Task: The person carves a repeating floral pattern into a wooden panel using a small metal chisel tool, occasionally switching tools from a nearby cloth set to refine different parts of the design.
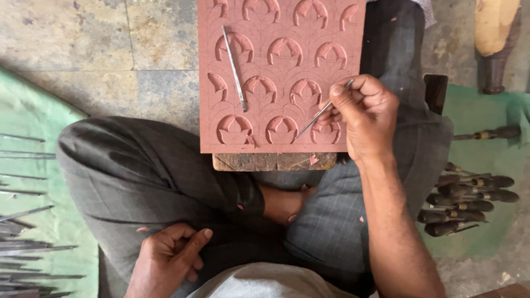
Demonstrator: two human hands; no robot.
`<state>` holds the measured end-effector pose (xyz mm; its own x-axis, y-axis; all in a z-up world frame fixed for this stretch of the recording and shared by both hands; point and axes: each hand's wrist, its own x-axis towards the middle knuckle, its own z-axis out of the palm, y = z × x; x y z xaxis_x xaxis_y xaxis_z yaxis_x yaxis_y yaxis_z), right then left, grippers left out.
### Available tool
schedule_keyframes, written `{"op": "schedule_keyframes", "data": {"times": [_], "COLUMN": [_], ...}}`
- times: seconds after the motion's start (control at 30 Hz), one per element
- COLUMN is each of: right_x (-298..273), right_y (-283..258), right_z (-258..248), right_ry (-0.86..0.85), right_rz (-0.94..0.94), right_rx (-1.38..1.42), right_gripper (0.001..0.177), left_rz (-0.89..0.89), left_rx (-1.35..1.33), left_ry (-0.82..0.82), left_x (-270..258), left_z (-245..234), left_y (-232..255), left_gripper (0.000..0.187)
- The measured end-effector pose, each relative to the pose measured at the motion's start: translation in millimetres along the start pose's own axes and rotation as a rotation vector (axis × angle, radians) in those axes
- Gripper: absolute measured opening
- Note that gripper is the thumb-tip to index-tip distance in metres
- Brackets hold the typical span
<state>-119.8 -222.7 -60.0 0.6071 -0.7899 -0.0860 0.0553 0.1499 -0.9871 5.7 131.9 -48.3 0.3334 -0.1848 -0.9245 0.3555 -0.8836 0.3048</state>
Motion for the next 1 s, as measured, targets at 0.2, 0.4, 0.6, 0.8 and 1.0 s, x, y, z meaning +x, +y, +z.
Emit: {"op": "schedule_keyframes", "data": {"times": [0.2,0.4,0.6,0.8,1.0], "right_x": [-19.5,-59.7,-31.8,59.6,76.3], "right_y": [-25.6,-18.4,6.4,30.3,15.5], "right_z": [-25.7,-47.2,-45.5,1.5,9.2], "right_ry": [0.205,0.387,0.389,0.136,-0.183], "right_rz": [-0.041,-0.108,-0.255,-0.424,-0.679], "right_rx": [0.02,0.075,0.08,0.018,-0.511], "right_gripper": [0.01,0.017,0.022,0.023,0.017], "left_rz": [0.985,1.358,1.37,1.344,1.376], "left_rx": [0.199,0.514,0.79,0.802,0.763], "left_ry": [0.472,0.376,0.393,0.406,0.385], "left_x": [-18.3,10.8,23.8,16.4,17.1], "left_z": [21.5,48.4,74.5,71.5,75.7], "left_y": [27.5,97.3,95.7,78.2,64.4], "left_gripper": [0.021,0.085,0.084,0.07,0.064]}}
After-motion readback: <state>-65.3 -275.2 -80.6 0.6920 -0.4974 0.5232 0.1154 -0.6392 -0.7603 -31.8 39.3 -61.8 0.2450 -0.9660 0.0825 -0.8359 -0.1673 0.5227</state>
